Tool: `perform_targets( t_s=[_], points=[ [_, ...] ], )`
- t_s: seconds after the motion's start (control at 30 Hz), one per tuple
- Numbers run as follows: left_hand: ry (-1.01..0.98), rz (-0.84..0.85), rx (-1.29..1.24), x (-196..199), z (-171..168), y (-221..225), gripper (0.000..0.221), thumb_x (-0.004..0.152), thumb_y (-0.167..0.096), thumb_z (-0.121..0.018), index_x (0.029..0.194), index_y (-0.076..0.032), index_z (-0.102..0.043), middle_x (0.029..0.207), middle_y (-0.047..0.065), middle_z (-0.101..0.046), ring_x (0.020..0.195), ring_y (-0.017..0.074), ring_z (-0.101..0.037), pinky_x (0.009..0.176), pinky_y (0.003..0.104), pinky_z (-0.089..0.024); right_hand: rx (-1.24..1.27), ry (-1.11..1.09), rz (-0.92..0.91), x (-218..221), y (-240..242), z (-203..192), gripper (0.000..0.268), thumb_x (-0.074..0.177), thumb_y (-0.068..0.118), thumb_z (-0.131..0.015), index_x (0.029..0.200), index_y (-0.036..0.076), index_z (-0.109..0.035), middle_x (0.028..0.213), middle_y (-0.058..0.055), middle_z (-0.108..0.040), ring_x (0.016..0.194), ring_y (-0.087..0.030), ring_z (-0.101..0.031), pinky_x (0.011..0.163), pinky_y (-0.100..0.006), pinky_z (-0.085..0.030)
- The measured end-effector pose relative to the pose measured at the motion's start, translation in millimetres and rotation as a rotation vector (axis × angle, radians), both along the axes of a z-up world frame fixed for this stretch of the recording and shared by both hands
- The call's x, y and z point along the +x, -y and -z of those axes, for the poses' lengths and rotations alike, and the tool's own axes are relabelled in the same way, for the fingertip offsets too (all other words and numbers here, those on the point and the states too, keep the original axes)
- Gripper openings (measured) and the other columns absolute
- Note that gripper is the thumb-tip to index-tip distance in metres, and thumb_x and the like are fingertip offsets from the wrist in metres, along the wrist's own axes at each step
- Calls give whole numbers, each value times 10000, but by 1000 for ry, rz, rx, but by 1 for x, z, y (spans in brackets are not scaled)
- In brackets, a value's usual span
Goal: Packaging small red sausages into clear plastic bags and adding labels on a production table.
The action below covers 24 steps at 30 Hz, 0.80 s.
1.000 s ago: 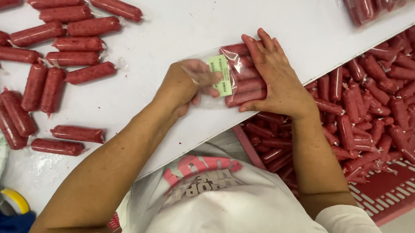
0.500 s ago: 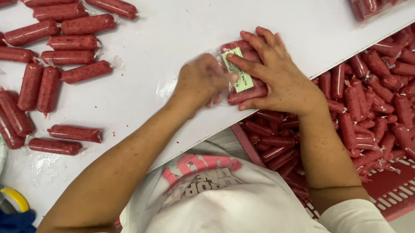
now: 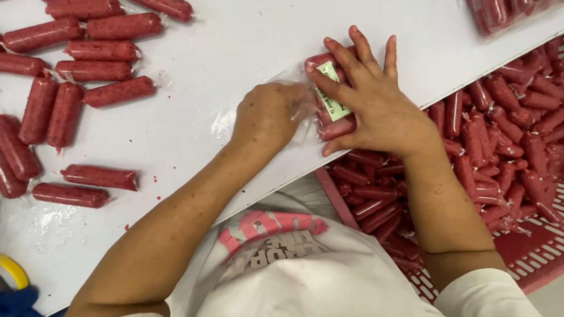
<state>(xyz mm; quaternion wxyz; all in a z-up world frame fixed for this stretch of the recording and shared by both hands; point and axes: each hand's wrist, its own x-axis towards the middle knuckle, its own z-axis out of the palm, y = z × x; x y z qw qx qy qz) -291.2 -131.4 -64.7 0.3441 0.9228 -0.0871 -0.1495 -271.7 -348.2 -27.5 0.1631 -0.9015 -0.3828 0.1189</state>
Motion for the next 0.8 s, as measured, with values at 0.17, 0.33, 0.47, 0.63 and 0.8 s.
perform_targets(
  t_s=[0.17, 0.33, 0.47, 0.63, 0.8],
  points=[
    [-114, -166, -172, -41, -19, -45, 318, 988, -390, -533, 1038, -149, -735, 998, 27, -774, 903, 221, -696, 794, 351, -488, 317, -136, 80, 36, 5, -19, 788, 956, 559, -490, 1583, 128, -285, 1617, -254, -335, 1485, -420, -328, 1196, -592, -275],
    [-22, -188, -43, -82, -1, -34, 403, 822, -600, -673, 1054, -290, -784, 1118, -52, -769, 729, 165, -719, 733, 358, -558, 95, -334, -58, 74, -60, -8, 385, 971, 305, -618, 1309, 132, -678, 1094, -38, -626, 1016, -217, -580, 883, -387, -438],
    [-98, -210, -156, -76, -24, -43, 215, 922, -374, -698, 1022, -212, -799, 889, 82, -758, 913, 322, -734, 766, 404, -591, 277, -282, -90, 82, -46, 8, 306, 873, 388, -775, 1057, 143, -768, 888, -93, -671, 901, -338, -673, 896, -509, -509],
    [718, 1, -221, -94, -84, -76, 206, 928, -303, -691, 1113, -275, -779, 992, -34, -644, 641, 119, -627, 587, 230, -545, 912, -315, 126, 42, 1, -12, 229, 772, 211, -832, 836, -2, -774, 899, -104, -563, 684, -172, -514, 671, -293, -486],
    [586, 41, -429, -81, -78, -79, 891, 695, -471, -840, 1427, -84, -510, 1314, 190, -554, 992, 348, -661, 879, 486, -562, 1351, -216, 128, -19, -12, 39, 412, 794, 353, -780, 791, -58, -746, 929, -189, -514, 840, -292, -570, 765, -361, -500]
  ],
)
